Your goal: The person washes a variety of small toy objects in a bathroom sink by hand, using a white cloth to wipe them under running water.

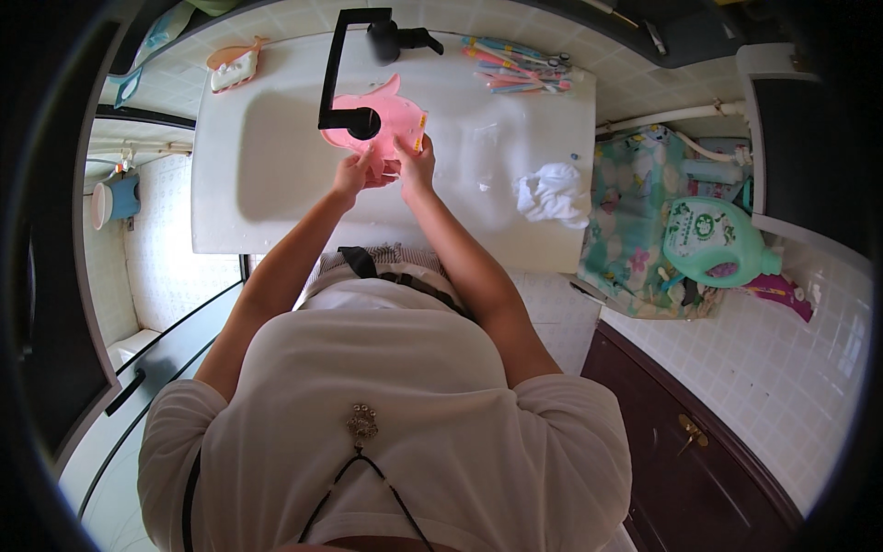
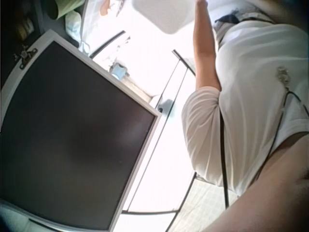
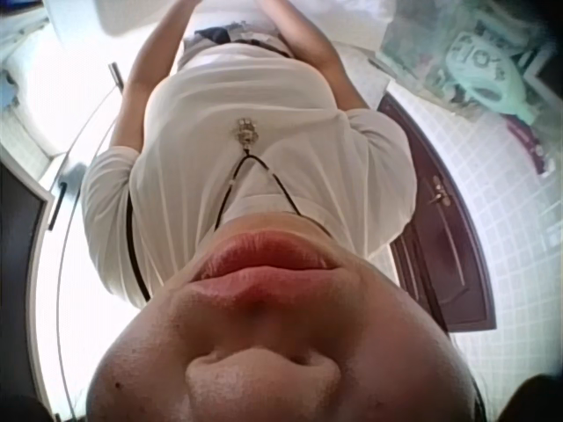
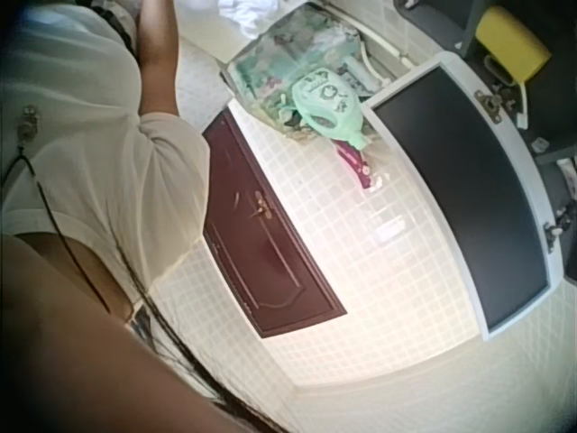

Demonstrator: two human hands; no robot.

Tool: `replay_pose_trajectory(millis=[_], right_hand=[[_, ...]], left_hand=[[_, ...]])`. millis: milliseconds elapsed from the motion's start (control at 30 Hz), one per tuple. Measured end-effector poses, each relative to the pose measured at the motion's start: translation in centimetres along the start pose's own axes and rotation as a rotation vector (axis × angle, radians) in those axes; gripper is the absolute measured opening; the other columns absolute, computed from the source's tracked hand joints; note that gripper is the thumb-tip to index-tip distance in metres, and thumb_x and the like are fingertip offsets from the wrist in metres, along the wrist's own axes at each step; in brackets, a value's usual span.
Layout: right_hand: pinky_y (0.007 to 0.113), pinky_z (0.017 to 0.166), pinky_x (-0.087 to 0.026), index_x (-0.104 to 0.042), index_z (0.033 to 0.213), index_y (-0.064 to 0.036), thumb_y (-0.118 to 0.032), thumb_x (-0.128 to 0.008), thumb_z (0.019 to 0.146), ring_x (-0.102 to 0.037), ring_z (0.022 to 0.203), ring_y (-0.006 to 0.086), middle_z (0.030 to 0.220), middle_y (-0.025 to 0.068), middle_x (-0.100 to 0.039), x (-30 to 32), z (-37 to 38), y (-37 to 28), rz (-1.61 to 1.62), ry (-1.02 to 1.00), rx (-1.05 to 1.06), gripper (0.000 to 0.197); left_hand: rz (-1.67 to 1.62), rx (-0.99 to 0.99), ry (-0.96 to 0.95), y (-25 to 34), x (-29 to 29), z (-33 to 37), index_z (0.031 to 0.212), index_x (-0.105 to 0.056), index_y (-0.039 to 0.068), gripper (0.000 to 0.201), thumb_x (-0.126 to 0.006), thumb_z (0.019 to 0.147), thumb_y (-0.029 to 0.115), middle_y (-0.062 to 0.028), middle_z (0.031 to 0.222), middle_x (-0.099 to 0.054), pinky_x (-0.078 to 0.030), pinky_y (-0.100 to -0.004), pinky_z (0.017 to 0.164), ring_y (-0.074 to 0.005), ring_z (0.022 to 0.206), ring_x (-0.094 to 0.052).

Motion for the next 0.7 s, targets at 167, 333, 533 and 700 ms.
replay_pose_trajectory(millis=[167, 333, 533, 700], right_hand=[[0.035, 0.075, -0.055, -0.043, 0.111, -0.0049, -0.012, -0.063, 0.083, -0.061, 0.090, 0.0225, 0.104, 0.0096, -0.054, 0.6, 0.1, 1.0, -0.022, 0.002, -0.003, 0.036], [0.035, 0.075, -0.055, -0.042, 0.110, -0.0050, -0.014, -0.063, 0.083, -0.061, 0.090, 0.0228, 0.105, 0.0103, -0.054, 1.1, 0.2, 1.1, 0.113, 0.035, -0.047, 0.035], [0.035, 0.073, -0.056, -0.042, 0.110, -0.0042, -0.011, -0.063, 0.082, -0.062, 0.088, 0.0240, 0.103, 0.0109, -0.055, 1.7, 0.4, 1.8, 0.126, 0.080, -0.081, 0.035], [0.034, 0.069, -0.056, -0.051, 0.100, 0.0018, -0.003, -0.068, 0.073, -0.064, 0.079, 0.0255, 0.094, 0.0119, -0.060, 2.7, 0.4, 3.7, 0.047, 0.218, -0.188, 0.032]], left_hand=[[0.079, 0.028, -0.034, -0.4, 0.8, 0.4, 0.090, -0.058, -0.001, 0.027, -0.054, 0.090, 0.026, -0.0139, 0.087, -0.065, -0.054, -0.0291, 0.066, -0.0217, 0.073, -0.066], [0.148, -0.039, -0.205, -0.3, 1.1, -0.2, 0.100, -0.059, -0.001, 0.025, -0.061, 0.085, 0.018, -0.0109, 0.092, -0.065, -0.053, -0.0272, 0.071, -0.0196, 0.080, -0.065], [0.194, -0.116, -0.162, -0.3, 0.7, -0.4, 0.096, -0.059, -0.001, 0.023, -0.065, 0.082, 0.015, -0.0107, 0.089, -0.065, -0.053, -0.0262, 0.069, -0.0183, 0.078, -0.065], [0.415, -0.220, 0.055, 0.6, 2.0, -0.2, 0.079, -0.059, 0.000, 0.026, -0.064, 0.082, 0.025, -0.0062, 0.068, -0.061, -0.046, -0.0242, 0.052, -0.0123, 0.058, -0.059]])
Point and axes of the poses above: each hand's wrist, its own z-axis towards the middle knuckle, its own x-axis out of the back of the hand, y = z × x, the point moved 5 cm from there along z, towards the middle knuckle
